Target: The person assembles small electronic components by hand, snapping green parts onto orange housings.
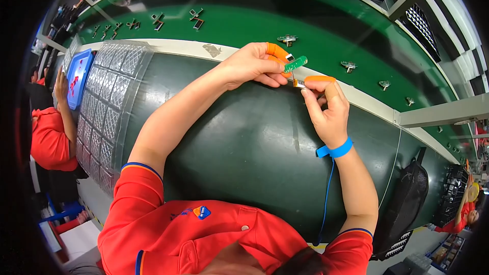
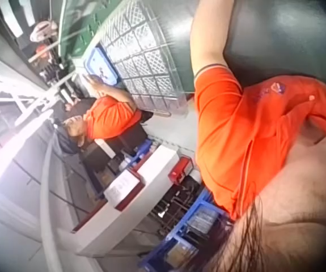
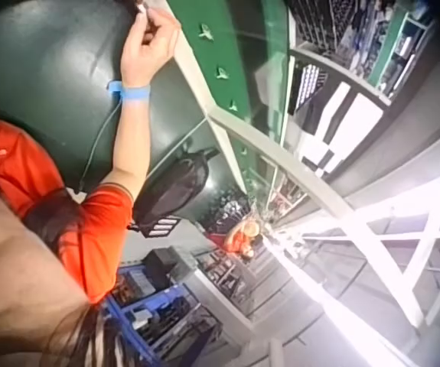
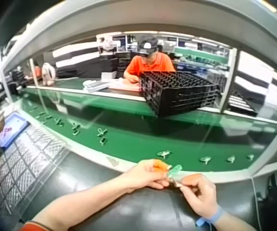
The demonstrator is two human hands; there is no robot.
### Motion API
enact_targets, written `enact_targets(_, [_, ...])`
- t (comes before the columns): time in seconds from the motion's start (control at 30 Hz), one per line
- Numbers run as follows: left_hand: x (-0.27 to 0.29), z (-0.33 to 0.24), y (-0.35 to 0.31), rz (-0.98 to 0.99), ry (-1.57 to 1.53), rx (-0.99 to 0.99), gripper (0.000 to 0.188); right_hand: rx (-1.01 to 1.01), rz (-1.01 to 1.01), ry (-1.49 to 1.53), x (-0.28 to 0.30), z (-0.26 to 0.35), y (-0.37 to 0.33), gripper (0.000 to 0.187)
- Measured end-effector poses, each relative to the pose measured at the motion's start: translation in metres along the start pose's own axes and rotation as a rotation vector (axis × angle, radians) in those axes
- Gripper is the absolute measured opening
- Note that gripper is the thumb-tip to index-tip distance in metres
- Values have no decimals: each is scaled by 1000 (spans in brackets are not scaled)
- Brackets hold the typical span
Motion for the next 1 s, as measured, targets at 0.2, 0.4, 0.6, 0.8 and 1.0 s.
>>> enact_targets(0.2, [-8,5,-5,103,292,-48,21,334,-61,-239,0,37,-6,16])
enact_targets(0.4, [-20,9,-10,154,351,-35,19,455,-6,-300,-6,46,-7,16])
enact_targets(0.6, [-28,12,-13,180,301,-21,19,464,-16,-323,-3,50,-10,15])
enact_targets(0.8, [-42,-10,-1,238,273,-4,23,506,24,-326,10,52,15,12])
enact_targets(1.0, [-40,-15,7,167,443,-205,25,56,-5,-86,17,4,23,21])
Point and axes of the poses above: each hand's wrist, its own y-axis towards the middle knuckle, its own x-axis out of the back of the hand, z = x × y, the point moved 10 cm from there along y, towards the middle knuckle, and after that the axes turned 7 degrees about -z, right-handed, at the moved point
